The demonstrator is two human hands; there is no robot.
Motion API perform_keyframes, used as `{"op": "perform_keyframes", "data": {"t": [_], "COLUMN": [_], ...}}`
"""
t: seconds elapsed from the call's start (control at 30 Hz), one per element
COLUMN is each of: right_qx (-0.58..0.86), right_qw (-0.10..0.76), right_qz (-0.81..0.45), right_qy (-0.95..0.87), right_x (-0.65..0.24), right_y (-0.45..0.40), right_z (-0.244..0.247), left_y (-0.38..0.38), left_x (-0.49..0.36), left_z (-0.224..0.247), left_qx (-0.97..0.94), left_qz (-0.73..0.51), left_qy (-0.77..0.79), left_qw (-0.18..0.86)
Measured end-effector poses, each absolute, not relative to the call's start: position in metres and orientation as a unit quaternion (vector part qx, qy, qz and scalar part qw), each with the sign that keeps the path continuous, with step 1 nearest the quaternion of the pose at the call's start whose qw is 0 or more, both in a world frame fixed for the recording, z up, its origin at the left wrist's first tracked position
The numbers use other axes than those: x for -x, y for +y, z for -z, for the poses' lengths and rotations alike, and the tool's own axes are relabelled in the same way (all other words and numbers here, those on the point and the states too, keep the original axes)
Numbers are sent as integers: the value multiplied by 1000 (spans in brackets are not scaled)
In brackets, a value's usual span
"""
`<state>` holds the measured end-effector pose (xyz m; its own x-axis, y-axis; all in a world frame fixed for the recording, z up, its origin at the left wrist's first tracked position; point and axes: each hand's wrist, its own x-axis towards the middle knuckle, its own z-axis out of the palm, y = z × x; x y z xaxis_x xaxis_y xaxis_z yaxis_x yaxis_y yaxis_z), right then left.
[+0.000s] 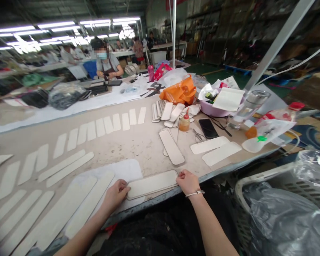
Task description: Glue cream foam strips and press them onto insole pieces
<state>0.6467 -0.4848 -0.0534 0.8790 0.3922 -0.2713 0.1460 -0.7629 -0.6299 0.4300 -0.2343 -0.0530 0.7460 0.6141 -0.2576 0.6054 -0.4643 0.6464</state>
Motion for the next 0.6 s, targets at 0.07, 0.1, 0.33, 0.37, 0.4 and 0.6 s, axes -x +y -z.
{"op": "perform_keyframes", "data": {"t": [0.07, 0.1, 0.33, 0.37, 0.4, 0.6], "right_qx": [921, 923, 935, 936, 936, 933], "right_qw": [303, 298, 285, 285, 285, 292], "right_qz": [-197, -193, -156, -151, -148, -156], "right_qy": [-148, -148, -144, -143, -142, -139], "right_x": [-646, -646, -644, -643, -643, -645], "right_y": [-484, -484, -482, -482, -482, -482], "right_z": [54, 54, 57, 57, 57, 58], "left_y": [-235, -236, -237, -237, -236, -234], "left_x": [-431, -431, -431, -431, -431, -432], "left_z": [52, 51, 49, 50, 50, 51], "left_qx": [-859, -862, -895, -898, -899, -898], "left_qz": [0, 3, 16, 20, 23, 39], "left_qy": [360, 360, 335, 334, 333, 341], "left_qw": [363, 357, 293, 286, 283, 274]}}
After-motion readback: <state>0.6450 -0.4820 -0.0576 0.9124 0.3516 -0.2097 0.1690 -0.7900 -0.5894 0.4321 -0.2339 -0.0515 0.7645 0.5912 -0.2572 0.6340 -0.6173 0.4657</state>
